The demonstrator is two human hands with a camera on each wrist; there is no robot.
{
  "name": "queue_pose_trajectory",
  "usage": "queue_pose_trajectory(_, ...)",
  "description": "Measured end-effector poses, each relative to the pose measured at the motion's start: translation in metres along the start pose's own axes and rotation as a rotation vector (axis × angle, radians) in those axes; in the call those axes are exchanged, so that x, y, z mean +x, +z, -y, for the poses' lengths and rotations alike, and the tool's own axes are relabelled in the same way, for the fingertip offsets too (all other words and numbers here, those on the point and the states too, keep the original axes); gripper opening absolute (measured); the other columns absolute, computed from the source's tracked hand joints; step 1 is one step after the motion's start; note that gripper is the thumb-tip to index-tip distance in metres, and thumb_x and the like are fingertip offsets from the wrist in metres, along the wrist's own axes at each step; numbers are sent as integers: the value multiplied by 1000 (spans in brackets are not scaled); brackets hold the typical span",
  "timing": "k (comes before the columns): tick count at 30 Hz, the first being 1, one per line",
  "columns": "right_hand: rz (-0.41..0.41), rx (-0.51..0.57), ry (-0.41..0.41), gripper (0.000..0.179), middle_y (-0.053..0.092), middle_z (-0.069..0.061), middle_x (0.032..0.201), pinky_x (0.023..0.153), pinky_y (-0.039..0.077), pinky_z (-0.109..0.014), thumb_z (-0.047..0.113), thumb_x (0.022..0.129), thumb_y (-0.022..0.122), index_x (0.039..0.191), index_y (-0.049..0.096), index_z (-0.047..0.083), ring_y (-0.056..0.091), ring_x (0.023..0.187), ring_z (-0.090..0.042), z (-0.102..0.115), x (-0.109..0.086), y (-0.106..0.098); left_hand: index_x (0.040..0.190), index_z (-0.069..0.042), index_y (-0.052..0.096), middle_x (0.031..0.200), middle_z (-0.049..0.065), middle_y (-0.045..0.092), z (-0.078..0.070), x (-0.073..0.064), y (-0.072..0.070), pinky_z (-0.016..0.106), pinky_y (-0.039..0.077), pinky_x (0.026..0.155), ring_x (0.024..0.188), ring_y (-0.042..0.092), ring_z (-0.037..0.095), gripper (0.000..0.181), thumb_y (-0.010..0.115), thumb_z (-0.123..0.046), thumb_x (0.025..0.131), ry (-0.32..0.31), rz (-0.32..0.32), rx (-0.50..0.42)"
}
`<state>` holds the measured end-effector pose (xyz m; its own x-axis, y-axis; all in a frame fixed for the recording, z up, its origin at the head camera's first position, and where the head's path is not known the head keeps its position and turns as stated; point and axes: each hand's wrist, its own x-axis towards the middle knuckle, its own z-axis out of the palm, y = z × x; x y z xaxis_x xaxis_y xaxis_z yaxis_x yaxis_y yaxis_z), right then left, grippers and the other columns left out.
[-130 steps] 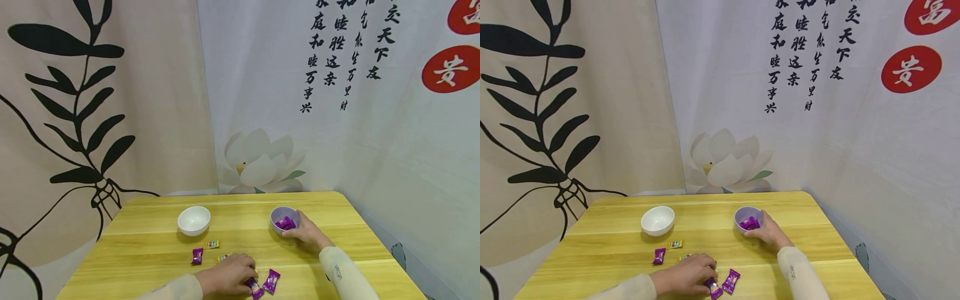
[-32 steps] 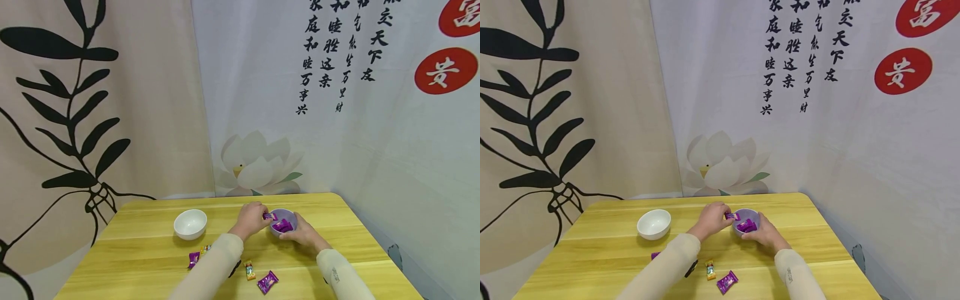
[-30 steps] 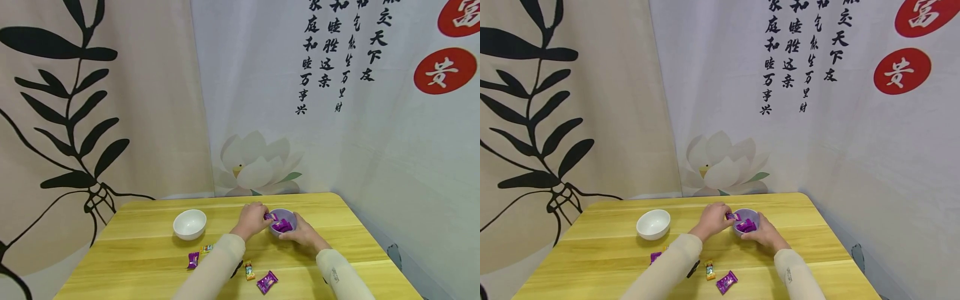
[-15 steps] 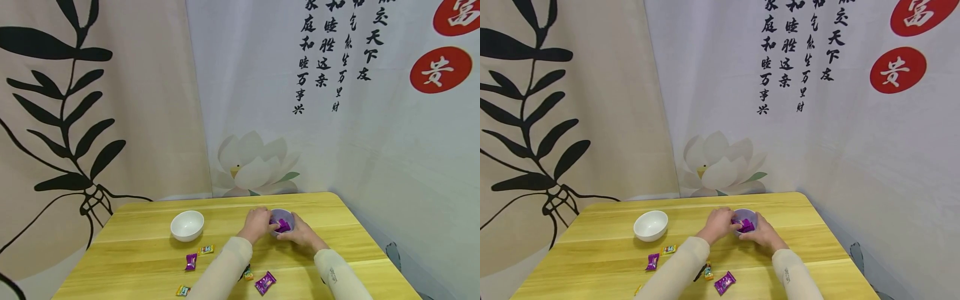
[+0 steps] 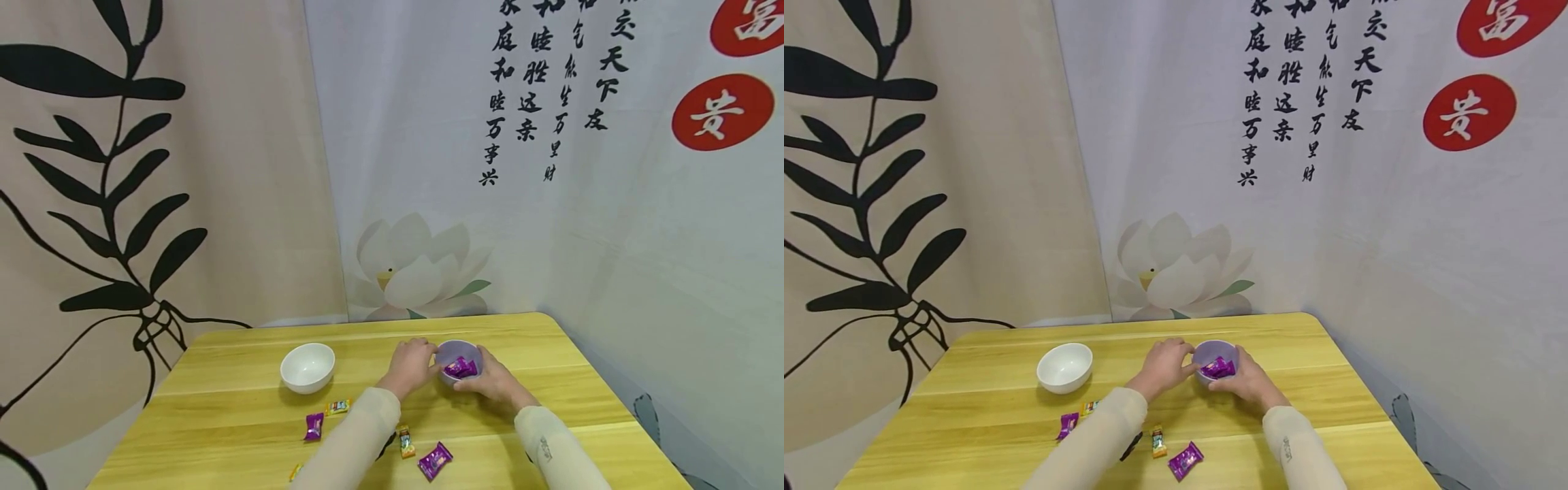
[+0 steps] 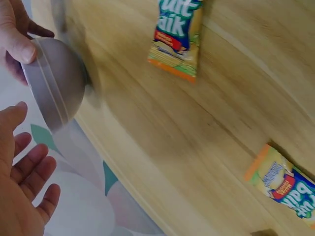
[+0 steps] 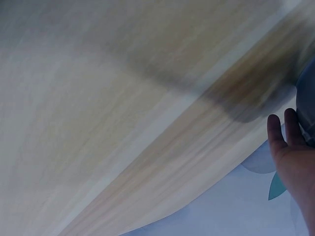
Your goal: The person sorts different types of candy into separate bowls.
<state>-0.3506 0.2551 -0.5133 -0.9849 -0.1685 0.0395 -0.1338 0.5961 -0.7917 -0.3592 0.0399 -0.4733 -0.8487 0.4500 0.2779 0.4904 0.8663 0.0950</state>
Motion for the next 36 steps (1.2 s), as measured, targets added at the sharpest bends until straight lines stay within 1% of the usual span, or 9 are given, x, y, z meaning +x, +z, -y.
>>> queue_pose_trajectory(3, -3, 9, -2, 108, 49, -21, 139, 107, 32, -60, 37, 70, 90, 149, 28, -4, 48, 128, -40, 0, 0, 1, 112, -18, 74, 107, 0, 69, 3, -4, 0, 45, 48, 90, 102, 63, 21, 32, 72, -42, 90, 12, -6, -9)
queue_pose_trajectory(5, -5, 11, -4, 107, 50, -20, 138, 107, 32, -61, 37, 70, 90, 149, 29, -3, 48, 127, -39, 0, 0, 1, 111, -19, 74, 106, -1, 69, 4, -8, 0, 43, 49, 89, 101, 63, 20, 33, 72, -43, 90, 24, -7, 3)
queue_pose_trajectory(10, 0, 25, -12, 105, 51, -19, 138, 108, 31, -61, 38, 70, 90, 148, 31, -1, 48, 128, -39, 0, 0, 1, 112, -19, 74, 107, -2, 68, 5, -21, -3, 42, 49, 89, 103, 62, 19, 35, 71, -46, 89, 44, 19, 12)
queue_pose_trajectory(12, 4, 32, -11, 106, 50, -20, 139, 108, 31, -61, 37, 70, 90, 148, 30, -2, 47, 129, -39, 1, -1, 1, 113, -19, 73, 109, -1, 68, 6, -27, -5, 43, 49, 89, 103, 61, 20, 35, 71, -45, 90, 52, 29, 2)
queue_pose_trajectory(15, 5, 29, -5, 109, 47, -22, 142, 109, 30, -61, 36, 71, 90, 150, 27, -3, 45, 131, -40, 3, -3, 0, 113, -18, 74, 109, -1, 68, 7, -37, -9, 41, 49, 88, 102, 61, 20, 36, 71, -45, 90, 69, 27, -3)
queue_pose_trajectory(19, 8, 26, 12, 113, 43, -24, 146, 110, 27, -62, 35, 72, 89, 153, 20, -4, 40, 134, -43, 6, -6, 0, 114, -18, 73, 109, 0, 67, 8, -50, -12, 41, 49, 88, 103, 61, 21, 36, 70, -46, 91, 68, 32, -12)
queue_pose_trajectory(25, 5, 19, 26, 114, 40, -26, 147, 111, 25, -62, 34, 73, 89, 153, 18, -5, 38, 135, -44, 8, -7, -1, 114, -19, 72, 110, 1, 68, 7, -73, -11, 41, 49, 90, 103, 62, 20, 35, 72, -44, 90, 48, 34, -68)
queue_pose_trajectory(33, 11, 11, 42, 119, 34, -29, 151, 112, 22, -63, 38, 73, 89, 154, 13, -6, 33, 138, -47, 6, -6, 0, 112, -19, 73, 109, -1, 68, 2, -104, -5, 42, 49, 91, 103, 62, 18, 34, 74, -42, 88, 77, 45, -163)
queue_pose_trajectory(36, 15, 16, 41, 120, 33, -29, 152, 112, 21, -63, 38, 73, 89, 154, 12, -6, 31, 139, -48, 4, -5, 1, 110, -19, 73, 106, -4, 68, 0, -114, -3, 40, 49, 89, 100, 62, 15, 34, 75, -43, 86, 97, 48, -171)
